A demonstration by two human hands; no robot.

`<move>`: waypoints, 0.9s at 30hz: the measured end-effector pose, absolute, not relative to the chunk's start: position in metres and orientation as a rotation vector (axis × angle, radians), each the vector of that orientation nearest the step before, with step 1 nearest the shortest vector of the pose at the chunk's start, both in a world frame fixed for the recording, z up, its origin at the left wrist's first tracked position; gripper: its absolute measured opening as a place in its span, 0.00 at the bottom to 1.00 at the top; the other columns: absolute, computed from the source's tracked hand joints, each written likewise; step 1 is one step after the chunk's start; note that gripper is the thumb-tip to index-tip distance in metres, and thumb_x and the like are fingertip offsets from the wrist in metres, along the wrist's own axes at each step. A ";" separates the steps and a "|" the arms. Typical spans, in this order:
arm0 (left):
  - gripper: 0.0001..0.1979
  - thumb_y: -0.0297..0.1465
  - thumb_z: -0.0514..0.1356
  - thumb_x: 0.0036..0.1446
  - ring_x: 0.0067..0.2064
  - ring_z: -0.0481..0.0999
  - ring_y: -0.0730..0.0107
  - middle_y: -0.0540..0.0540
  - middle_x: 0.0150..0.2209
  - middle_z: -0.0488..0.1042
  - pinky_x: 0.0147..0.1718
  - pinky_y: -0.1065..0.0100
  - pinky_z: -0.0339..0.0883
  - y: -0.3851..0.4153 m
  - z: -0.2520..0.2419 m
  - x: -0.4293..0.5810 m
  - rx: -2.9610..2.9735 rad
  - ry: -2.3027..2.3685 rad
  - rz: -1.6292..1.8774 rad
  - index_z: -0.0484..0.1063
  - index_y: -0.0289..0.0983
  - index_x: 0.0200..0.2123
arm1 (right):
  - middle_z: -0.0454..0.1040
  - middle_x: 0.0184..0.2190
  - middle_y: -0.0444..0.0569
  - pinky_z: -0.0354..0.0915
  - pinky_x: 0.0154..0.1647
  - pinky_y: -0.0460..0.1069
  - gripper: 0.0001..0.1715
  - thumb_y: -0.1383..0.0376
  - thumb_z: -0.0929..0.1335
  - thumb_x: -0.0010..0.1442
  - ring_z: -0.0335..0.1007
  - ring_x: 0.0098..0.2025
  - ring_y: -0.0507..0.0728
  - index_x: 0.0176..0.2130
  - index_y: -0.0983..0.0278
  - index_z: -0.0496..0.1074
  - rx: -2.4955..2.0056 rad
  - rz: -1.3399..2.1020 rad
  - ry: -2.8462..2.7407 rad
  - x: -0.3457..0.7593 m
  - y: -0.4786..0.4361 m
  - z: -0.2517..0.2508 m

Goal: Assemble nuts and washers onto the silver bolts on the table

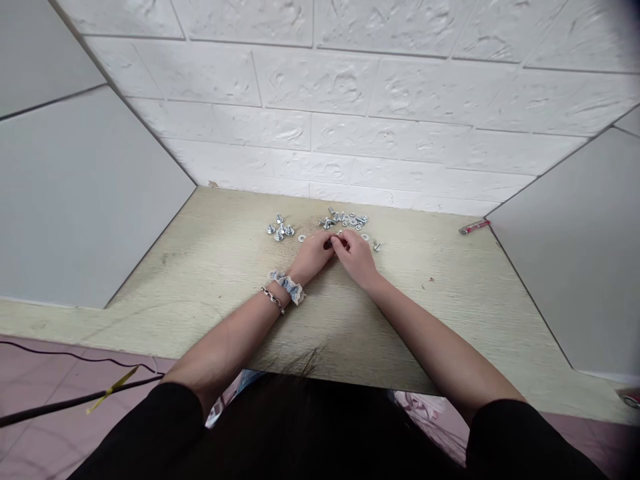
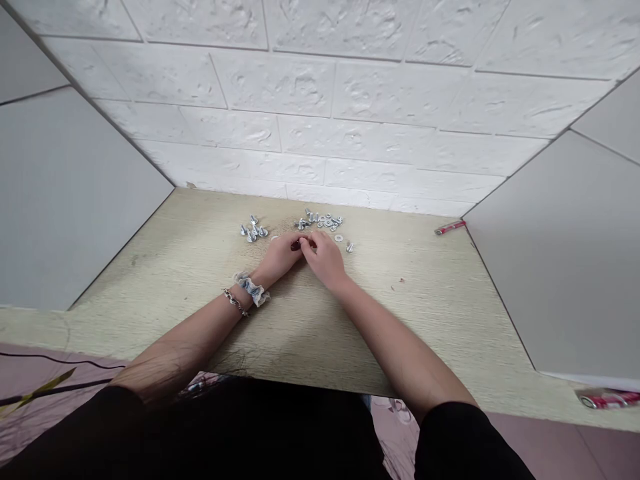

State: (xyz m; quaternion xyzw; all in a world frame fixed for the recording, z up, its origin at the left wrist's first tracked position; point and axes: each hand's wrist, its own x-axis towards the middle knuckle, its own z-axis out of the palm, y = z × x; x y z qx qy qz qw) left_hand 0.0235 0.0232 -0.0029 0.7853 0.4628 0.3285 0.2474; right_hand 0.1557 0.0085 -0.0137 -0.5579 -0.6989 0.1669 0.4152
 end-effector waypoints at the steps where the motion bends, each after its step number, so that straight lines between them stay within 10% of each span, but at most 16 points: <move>1: 0.10 0.27 0.55 0.55 0.40 0.75 0.67 0.47 0.39 0.78 0.41 0.68 0.67 0.024 -0.003 0.023 2.146 1.268 0.896 0.76 0.37 0.38 | 0.63 0.25 0.44 0.56 0.33 0.49 0.16 0.58 0.61 0.60 0.60 0.31 0.54 0.24 0.61 0.58 -1.396 0.407 -1.766 0.156 0.009 -0.014; 7: 0.09 0.28 0.56 0.55 0.37 0.74 0.67 0.46 0.35 0.78 0.40 0.67 0.67 0.024 -0.002 0.024 2.135 1.312 0.866 0.76 0.36 0.35 | 0.58 0.19 0.44 0.55 0.30 0.50 0.24 0.55 0.59 0.62 0.56 0.25 0.53 0.19 0.61 0.52 -1.377 0.395 -1.770 0.156 0.009 -0.015; 12: 0.13 0.27 0.57 0.54 0.41 0.75 0.66 0.47 0.39 0.78 0.44 0.66 0.67 0.023 0.001 0.024 2.073 1.293 0.873 0.76 0.38 0.42 | 0.67 0.27 0.44 0.61 0.32 0.49 0.03 0.65 0.61 0.55 0.61 0.28 0.53 0.31 0.61 0.64 -1.313 0.437 -1.639 0.155 0.009 -0.015; 18: 0.12 0.27 0.58 0.54 0.43 0.75 0.64 0.46 0.41 0.78 0.45 0.65 0.67 0.024 -0.001 0.023 2.057 1.332 0.888 0.76 0.37 0.42 | 0.73 0.40 0.49 0.67 0.41 0.52 0.23 0.74 0.60 0.47 0.68 0.40 0.56 0.42 0.61 0.70 -1.137 0.460 -1.759 0.156 0.012 -0.021; 27: 0.12 0.25 0.57 0.53 0.41 0.76 0.66 0.48 0.39 0.79 0.44 0.66 0.68 0.023 0.000 0.023 2.035 1.385 0.854 0.77 0.38 0.39 | 0.75 0.38 0.49 0.68 0.42 0.53 0.14 0.69 0.63 0.53 0.70 0.39 0.56 0.39 0.62 0.72 -1.204 0.490 -1.727 0.155 0.013 -0.023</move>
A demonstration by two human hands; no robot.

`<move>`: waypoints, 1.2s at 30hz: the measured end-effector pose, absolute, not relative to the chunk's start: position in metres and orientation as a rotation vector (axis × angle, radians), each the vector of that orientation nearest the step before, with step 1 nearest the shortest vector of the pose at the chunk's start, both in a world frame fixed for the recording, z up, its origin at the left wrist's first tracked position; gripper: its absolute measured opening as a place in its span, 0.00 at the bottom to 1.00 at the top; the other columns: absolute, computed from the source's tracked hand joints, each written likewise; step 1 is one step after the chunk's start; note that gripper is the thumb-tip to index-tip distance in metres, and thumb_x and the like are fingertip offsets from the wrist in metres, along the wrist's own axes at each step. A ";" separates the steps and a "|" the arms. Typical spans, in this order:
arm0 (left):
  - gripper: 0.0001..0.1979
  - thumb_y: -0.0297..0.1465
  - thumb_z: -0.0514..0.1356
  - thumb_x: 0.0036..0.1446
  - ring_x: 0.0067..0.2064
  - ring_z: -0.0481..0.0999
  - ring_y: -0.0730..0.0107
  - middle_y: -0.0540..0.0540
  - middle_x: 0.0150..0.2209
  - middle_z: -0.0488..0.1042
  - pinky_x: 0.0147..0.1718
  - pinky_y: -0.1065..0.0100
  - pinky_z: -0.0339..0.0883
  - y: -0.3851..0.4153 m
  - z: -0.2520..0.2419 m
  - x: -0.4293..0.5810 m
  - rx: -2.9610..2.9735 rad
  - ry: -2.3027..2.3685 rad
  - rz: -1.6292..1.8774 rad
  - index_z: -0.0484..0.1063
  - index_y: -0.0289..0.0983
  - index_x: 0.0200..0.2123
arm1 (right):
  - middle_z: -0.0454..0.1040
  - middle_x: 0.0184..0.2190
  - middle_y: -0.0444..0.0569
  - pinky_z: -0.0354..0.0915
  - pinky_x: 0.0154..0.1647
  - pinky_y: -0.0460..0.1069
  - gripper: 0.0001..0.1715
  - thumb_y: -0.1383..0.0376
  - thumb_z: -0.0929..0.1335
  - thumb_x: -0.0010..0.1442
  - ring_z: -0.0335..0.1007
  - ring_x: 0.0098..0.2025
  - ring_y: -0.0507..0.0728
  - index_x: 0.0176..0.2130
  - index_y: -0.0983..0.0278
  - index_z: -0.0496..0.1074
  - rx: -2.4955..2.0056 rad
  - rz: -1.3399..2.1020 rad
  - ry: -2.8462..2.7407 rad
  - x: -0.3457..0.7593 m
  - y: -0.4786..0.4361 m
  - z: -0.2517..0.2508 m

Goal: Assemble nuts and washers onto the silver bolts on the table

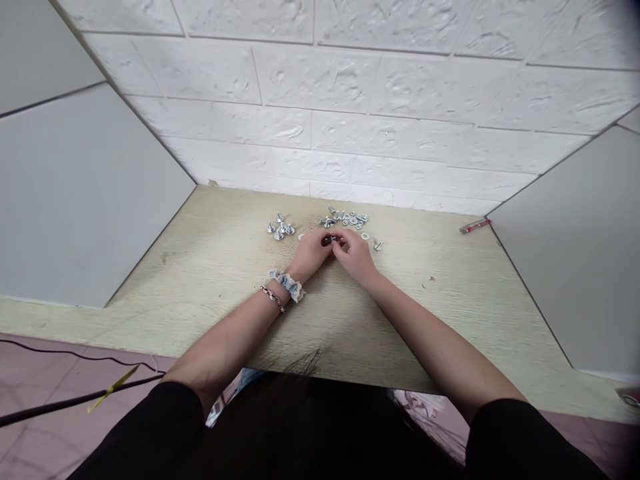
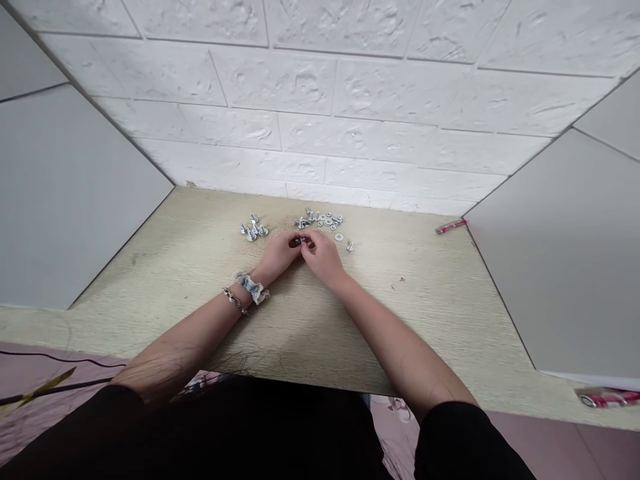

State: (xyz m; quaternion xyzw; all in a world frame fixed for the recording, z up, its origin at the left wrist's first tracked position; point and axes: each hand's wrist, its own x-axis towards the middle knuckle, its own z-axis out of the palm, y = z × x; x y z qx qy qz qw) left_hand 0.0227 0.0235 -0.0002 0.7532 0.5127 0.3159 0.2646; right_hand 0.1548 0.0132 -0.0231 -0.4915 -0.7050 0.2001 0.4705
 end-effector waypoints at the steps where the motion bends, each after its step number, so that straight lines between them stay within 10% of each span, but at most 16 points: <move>1: 0.12 0.26 0.57 0.53 0.41 0.76 0.66 0.48 0.39 0.79 0.44 0.66 0.68 0.024 0.000 0.023 2.039 1.383 0.852 0.77 0.38 0.39 | 0.75 0.38 0.49 0.68 0.41 0.53 0.13 0.68 0.63 0.53 0.70 0.39 0.56 0.39 0.62 0.72 -1.212 0.494 -1.723 0.155 0.013 -0.023; 30: 0.08 0.29 0.56 0.56 0.36 0.74 0.68 0.46 0.33 0.77 0.38 0.68 0.67 0.021 0.001 0.025 2.150 1.316 0.850 0.75 0.35 0.32 | 0.61 0.19 0.44 0.53 0.29 0.50 0.22 0.53 0.57 0.63 0.58 0.25 0.54 0.22 0.61 0.54 -1.452 0.422 -1.771 0.158 0.007 -0.013; 36: 0.12 0.28 0.57 0.55 0.41 0.75 0.66 0.47 0.40 0.78 0.43 0.66 0.68 0.022 0.001 0.024 2.053 1.306 0.883 0.76 0.39 0.42 | 0.66 0.23 0.42 0.59 0.30 0.49 0.06 0.60 0.61 0.56 0.62 0.25 0.54 0.35 0.60 0.63 -1.399 0.540 -1.671 0.156 0.006 -0.013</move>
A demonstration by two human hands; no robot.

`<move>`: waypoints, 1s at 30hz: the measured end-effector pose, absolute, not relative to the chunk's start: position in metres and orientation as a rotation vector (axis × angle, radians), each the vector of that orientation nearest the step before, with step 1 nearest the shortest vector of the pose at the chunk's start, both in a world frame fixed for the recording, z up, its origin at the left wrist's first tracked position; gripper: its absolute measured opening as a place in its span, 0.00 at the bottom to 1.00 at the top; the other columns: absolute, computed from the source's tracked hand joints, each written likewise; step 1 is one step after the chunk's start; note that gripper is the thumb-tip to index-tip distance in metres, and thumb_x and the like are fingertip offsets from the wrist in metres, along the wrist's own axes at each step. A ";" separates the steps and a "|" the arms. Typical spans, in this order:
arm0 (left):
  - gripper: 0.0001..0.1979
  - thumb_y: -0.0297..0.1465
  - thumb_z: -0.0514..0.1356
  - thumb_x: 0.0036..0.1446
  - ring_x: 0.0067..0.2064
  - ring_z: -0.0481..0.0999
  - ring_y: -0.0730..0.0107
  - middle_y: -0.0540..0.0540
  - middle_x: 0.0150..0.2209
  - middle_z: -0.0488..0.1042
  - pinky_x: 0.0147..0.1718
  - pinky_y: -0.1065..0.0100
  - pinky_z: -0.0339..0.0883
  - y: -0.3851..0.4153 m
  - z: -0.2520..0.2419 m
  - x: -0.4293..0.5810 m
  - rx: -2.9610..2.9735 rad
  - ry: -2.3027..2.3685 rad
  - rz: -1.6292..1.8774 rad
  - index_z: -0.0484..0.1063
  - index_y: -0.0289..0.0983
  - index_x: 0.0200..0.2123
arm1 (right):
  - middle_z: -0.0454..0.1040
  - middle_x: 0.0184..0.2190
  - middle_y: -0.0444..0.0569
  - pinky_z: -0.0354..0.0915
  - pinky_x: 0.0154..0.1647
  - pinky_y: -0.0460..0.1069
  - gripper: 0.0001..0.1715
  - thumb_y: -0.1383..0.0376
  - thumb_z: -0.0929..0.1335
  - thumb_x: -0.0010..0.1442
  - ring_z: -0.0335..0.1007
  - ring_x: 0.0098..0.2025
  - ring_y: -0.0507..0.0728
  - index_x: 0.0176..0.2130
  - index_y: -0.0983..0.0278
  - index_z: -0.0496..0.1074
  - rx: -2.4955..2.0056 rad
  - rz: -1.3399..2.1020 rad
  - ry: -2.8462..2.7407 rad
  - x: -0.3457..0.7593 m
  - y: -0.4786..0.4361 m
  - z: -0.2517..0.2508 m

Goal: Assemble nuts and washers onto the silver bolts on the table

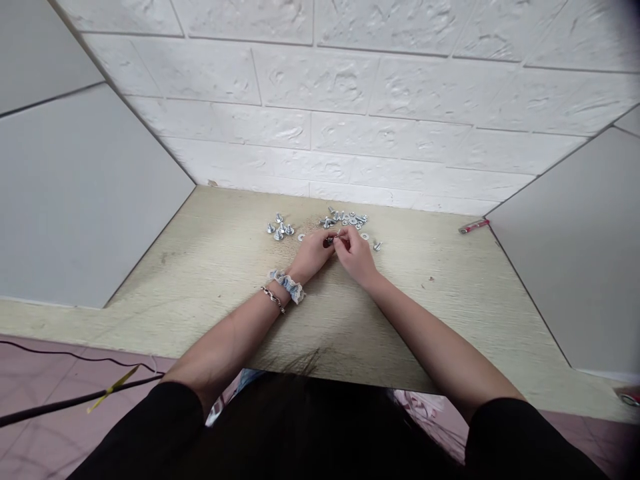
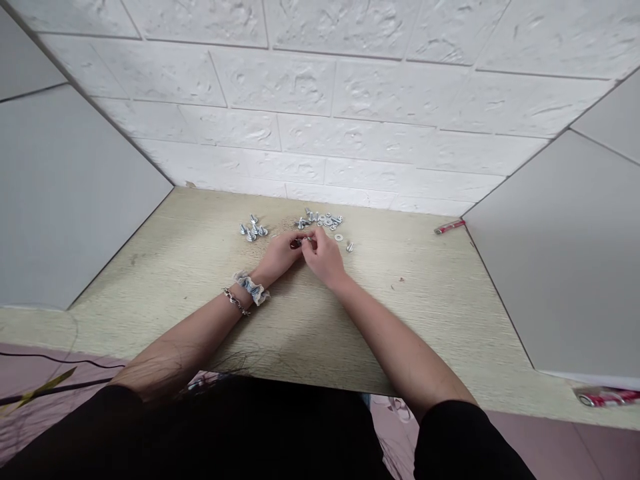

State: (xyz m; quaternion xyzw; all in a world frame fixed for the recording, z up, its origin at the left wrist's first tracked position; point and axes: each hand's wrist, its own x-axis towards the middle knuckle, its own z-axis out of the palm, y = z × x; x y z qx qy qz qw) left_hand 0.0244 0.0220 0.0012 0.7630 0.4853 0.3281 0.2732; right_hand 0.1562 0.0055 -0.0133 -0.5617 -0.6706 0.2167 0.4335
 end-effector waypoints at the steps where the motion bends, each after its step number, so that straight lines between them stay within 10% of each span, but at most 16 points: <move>1: 0.13 0.28 0.57 0.55 0.42 0.75 0.66 0.47 0.41 0.78 0.43 0.66 0.68 0.022 0.001 0.024 2.043 1.311 0.885 0.76 0.39 0.43 | 0.68 0.25 0.42 0.60 0.31 0.49 0.08 0.63 0.62 0.55 0.62 0.26 0.54 0.37 0.60 0.63 -1.371 0.554 -1.677 0.156 0.006 -0.014; 13: 0.16 0.23 0.55 0.52 0.43 0.75 0.66 0.47 0.41 0.78 0.47 0.65 0.66 0.026 -0.003 0.023 2.112 1.287 0.895 0.76 0.37 0.43 | 0.72 0.35 0.48 0.64 0.39 0.52 0.09 0.65 0.62 0.54 0.68 0.35 0.56 0.37 0.62 0.67 -1.294 0.574 -1.708 0.155 0.010 -0.018; 30: 0.10 0.27 0.55 0.55 0.40 0.74 0.67 0.46 0.38 0.78 0.43 0.67 0.67 0.023 -0.003 0.025 2.158 1.286 0.882 0.75 0.37 0.37 | 0.65 0.22 0.43 0.54 0.29 0.49 0.21 0.50 0.59 0.62 0.61 0.27 0.54 0.25 0.61 0.59 -1.412 0.541 -1.778 0.158 0.009 -0.015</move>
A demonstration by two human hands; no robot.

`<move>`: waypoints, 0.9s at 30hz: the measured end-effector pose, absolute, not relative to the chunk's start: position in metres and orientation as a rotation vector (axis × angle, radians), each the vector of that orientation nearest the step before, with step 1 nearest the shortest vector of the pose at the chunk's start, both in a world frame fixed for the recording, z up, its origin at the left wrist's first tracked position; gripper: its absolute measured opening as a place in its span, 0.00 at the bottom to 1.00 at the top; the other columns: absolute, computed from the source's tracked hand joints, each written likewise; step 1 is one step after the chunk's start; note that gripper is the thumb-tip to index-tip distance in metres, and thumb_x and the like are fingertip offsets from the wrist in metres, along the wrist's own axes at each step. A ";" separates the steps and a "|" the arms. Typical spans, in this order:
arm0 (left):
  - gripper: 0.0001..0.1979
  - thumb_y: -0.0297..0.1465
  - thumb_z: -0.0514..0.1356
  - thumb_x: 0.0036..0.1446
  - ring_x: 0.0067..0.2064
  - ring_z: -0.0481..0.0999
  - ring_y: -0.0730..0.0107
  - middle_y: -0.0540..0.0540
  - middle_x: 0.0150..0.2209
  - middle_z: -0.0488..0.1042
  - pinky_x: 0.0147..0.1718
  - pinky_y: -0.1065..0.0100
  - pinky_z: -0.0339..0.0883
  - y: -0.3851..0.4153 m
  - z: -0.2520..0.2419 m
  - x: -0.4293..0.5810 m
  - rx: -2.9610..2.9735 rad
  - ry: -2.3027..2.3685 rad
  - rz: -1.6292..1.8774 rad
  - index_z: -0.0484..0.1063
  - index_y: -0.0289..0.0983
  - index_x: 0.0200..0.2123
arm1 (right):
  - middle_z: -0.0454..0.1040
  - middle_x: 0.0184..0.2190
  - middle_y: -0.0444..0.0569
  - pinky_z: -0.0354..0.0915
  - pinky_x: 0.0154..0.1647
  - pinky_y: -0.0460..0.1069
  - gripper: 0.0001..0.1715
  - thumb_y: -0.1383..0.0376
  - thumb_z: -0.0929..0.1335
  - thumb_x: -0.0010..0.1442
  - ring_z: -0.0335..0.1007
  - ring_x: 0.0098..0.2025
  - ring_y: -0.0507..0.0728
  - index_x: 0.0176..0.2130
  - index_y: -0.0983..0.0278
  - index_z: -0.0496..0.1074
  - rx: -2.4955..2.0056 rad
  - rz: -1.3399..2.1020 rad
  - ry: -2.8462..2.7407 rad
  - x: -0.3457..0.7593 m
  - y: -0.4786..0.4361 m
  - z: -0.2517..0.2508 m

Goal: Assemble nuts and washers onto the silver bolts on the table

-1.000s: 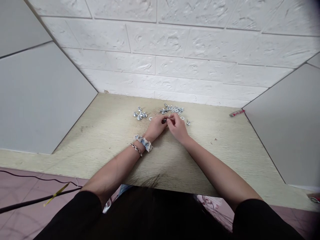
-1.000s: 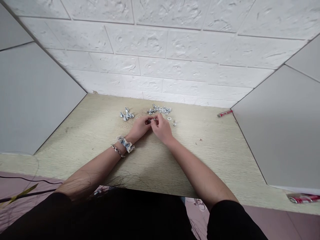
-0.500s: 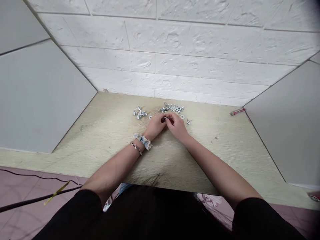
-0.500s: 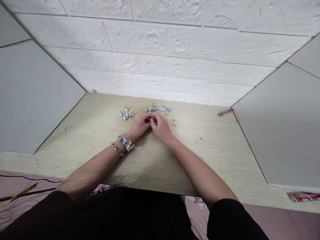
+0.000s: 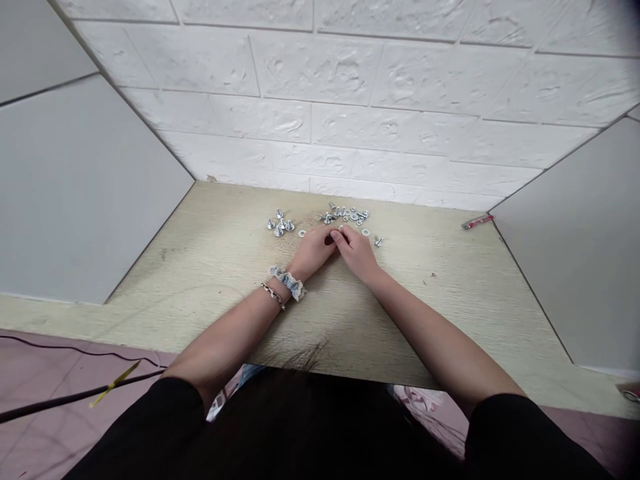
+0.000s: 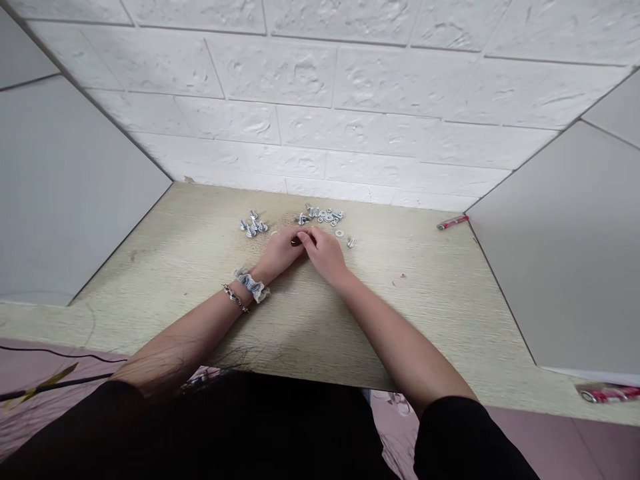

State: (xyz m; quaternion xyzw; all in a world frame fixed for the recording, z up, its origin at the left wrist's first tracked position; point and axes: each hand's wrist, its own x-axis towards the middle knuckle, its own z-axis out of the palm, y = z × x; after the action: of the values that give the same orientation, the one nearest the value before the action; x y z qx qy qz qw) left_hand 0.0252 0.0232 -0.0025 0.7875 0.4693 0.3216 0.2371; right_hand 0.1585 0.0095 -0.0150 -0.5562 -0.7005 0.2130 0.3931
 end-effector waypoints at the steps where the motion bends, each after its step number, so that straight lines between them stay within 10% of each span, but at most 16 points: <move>1: 0.09 0.28 0.55 0.55 0.39 0.74 0.67 0.46 0.38 0.78 0.42 0.67 0.67 0.023 -0.003 0.025 2.160 1.289 0.880 0.75 0.37 0.36 | 0.65 0.21 0.43 0.53 0.29 0.49 0.23 0.49 0.58 0.62 0.61 0.26 0.54 0.24 0.60 0.58 -1.414 0.549 -1.768 0.159 0.009 -0.015; 13: 0.15 0.23 0.56 0.53 0.44 0.75 0.67 0.49 0.42 0.78 0.46 0.67 0.67 0.022 0.001 0.025 2.079 1.321 0.901 0.75 0.39 0.43 | 0.68 0.27 0.42 0.60 0.33 0.49 0.08 0.60 0.62 0.55 0.63 0.29 0.54 0.37 0.60 0.63 -1.378 0.655 -1.680 0.156 0.007 -0.013; 27: 0.13 0.24 0.54 0.53 0.42 0.75 0.64 0.45 0.40 0.78 0.45 0.64 0.67 0.021 0.001 0.024 2.164 1.279 0.815 0.76 0.35 0.39 | 0.64 0.23 0.42 0.55 0.31 0.48 0.12 0.57 0.61 0.57 0.59 0.27 0.53 0.28 0.61 0.59 -1.421 0.625 -1.745 0.157 0.009 -0.014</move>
State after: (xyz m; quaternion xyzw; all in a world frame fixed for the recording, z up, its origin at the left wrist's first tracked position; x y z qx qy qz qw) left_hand 0.0242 0.0207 0.0012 0.7936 0.4690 0.2990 0.2467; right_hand 0.1568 0.0090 -0.0136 -0.5597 -0.6873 0.2463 0.3920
